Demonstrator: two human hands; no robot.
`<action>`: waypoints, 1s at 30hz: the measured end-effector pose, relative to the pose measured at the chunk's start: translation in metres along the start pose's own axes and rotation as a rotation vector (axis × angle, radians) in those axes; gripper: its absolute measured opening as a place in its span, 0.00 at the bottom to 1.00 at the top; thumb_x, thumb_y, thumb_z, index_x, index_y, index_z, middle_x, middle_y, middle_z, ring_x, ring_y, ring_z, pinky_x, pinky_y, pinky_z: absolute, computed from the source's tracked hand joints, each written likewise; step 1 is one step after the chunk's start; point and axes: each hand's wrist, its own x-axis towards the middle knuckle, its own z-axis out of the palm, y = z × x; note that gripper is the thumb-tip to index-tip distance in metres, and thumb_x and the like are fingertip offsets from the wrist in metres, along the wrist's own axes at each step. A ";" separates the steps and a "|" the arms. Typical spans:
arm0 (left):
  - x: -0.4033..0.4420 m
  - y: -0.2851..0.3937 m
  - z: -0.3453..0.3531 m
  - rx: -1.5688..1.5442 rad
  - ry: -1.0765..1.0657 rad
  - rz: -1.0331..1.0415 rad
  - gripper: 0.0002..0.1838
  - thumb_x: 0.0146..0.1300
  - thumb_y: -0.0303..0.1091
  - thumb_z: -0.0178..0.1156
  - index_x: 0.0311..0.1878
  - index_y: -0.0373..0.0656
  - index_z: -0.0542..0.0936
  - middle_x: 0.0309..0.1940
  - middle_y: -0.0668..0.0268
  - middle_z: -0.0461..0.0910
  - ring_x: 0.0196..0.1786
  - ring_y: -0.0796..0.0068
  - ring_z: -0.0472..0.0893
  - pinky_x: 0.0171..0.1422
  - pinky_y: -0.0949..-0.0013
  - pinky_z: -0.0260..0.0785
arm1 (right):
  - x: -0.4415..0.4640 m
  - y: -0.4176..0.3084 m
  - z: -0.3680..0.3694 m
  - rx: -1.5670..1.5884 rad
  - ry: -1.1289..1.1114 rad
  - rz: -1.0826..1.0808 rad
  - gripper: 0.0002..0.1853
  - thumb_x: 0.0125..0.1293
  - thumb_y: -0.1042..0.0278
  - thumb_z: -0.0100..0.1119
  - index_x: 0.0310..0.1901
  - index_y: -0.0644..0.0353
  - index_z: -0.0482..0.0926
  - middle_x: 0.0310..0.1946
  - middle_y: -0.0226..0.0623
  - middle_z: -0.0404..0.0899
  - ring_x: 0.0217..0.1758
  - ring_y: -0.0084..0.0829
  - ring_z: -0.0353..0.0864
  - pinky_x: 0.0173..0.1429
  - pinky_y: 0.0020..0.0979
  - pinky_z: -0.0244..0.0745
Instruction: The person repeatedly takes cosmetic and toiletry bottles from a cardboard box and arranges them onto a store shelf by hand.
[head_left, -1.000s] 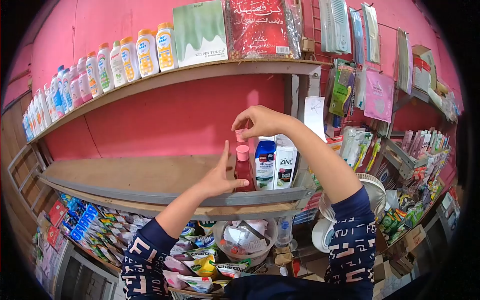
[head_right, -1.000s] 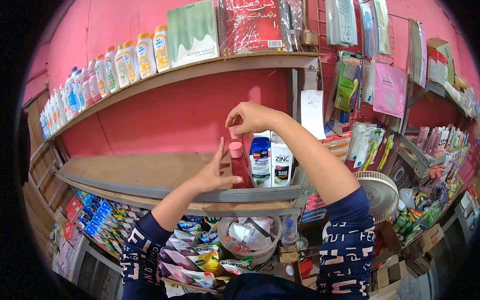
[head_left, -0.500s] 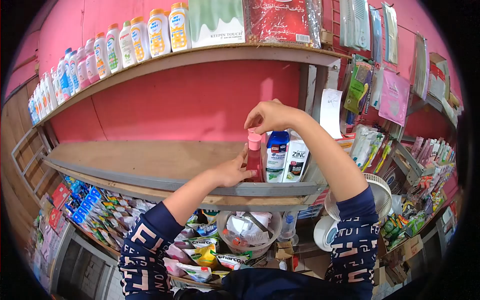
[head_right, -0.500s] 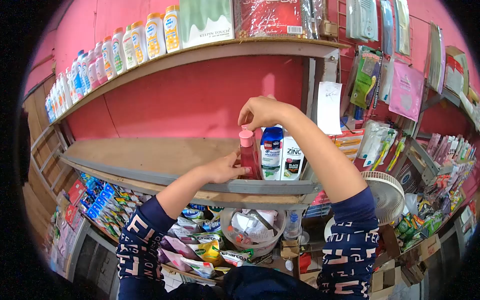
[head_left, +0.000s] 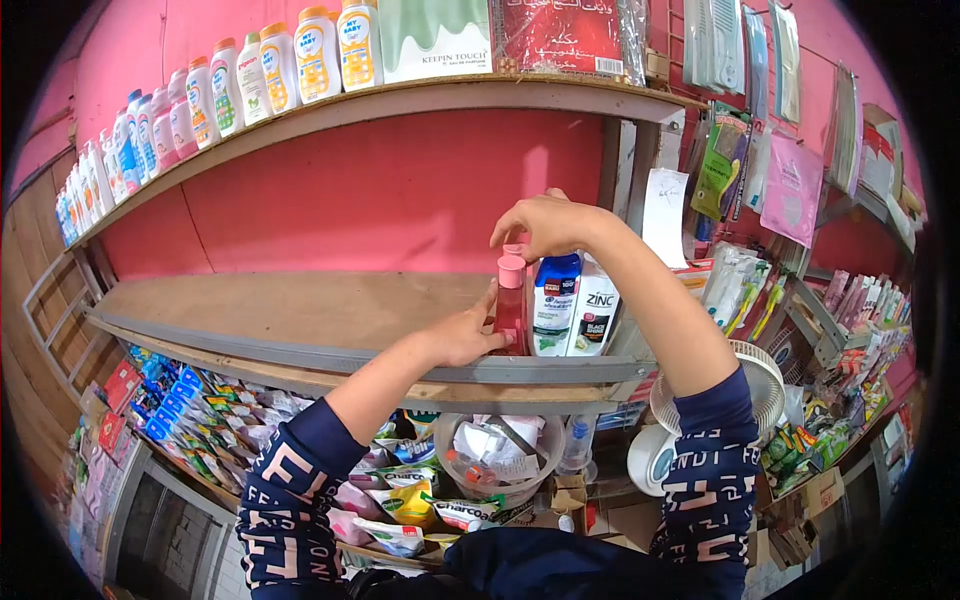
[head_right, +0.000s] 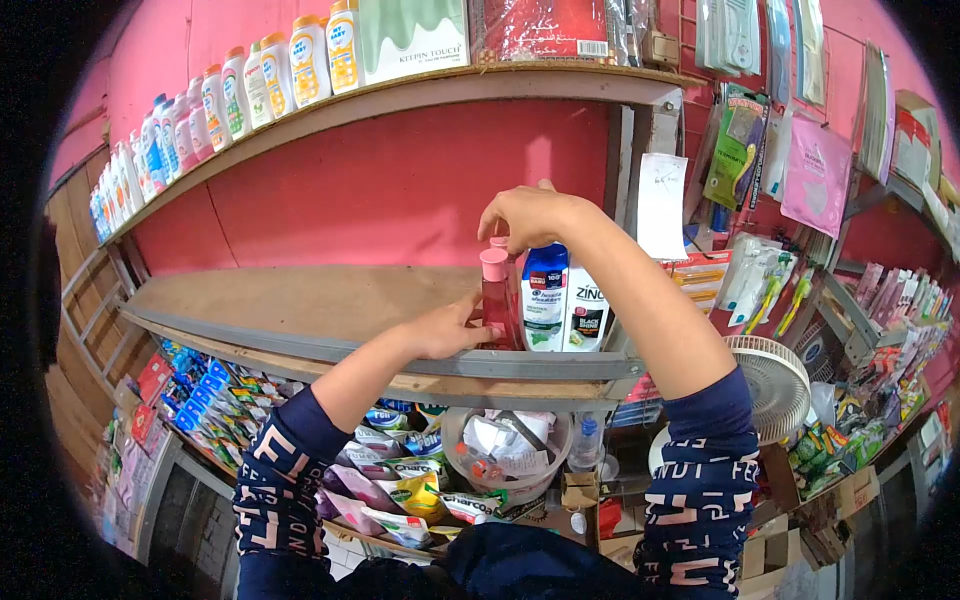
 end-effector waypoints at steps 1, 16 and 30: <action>0.000 0.000 -0.001 0.023 -0.006 -0.009 0.43 0.65 0.42 0.58 0.73 0.40 0.42 0.66 0.45 0.62 0.60 0.59 0.75 0.65 0.63 0.66 | -0.001 0.000 -0.001 0.001 0.004 -0.001 0.25 0.47 0.64 0.70 0.51 0.48 0.81 0.45 0.33 0.83 0.53 0.30 0.79 0.60 0.40 0.55; -0.121 0.022 0.011 0.283 0.611 0.424 0.55 0.56 0.38 0.63 0.74 0.38 0.33 0.72 0.42 0.50 0.73 0.51 0.56 0.74 0.56 0.48 | -0.133 -0.043 -0.008 0.158 0.794 -0.207 0.21 0.50 0.75 0.67 0.49 0.60 0.80 0.48 0.39 0.81 0.54 0.38 0.77 0.60 0.35 0.69; -0.540 -0.144 0.125 -0.099 1.136 -0.282 0.49 0.55 0.24 0.60 0.74 0.38 0.41 0.72 0.47 0.53 0.73 0.55 0.57 0.74 0.57 0.48 | -0.084 -0.299 0.283 1.699 0.089 -0.195 0.16 0.59 0.81 0.62 0.50 0.66 0.78 0.46 0.42 0.81 0.52 0.32 0.80 0.59 0.35 0.73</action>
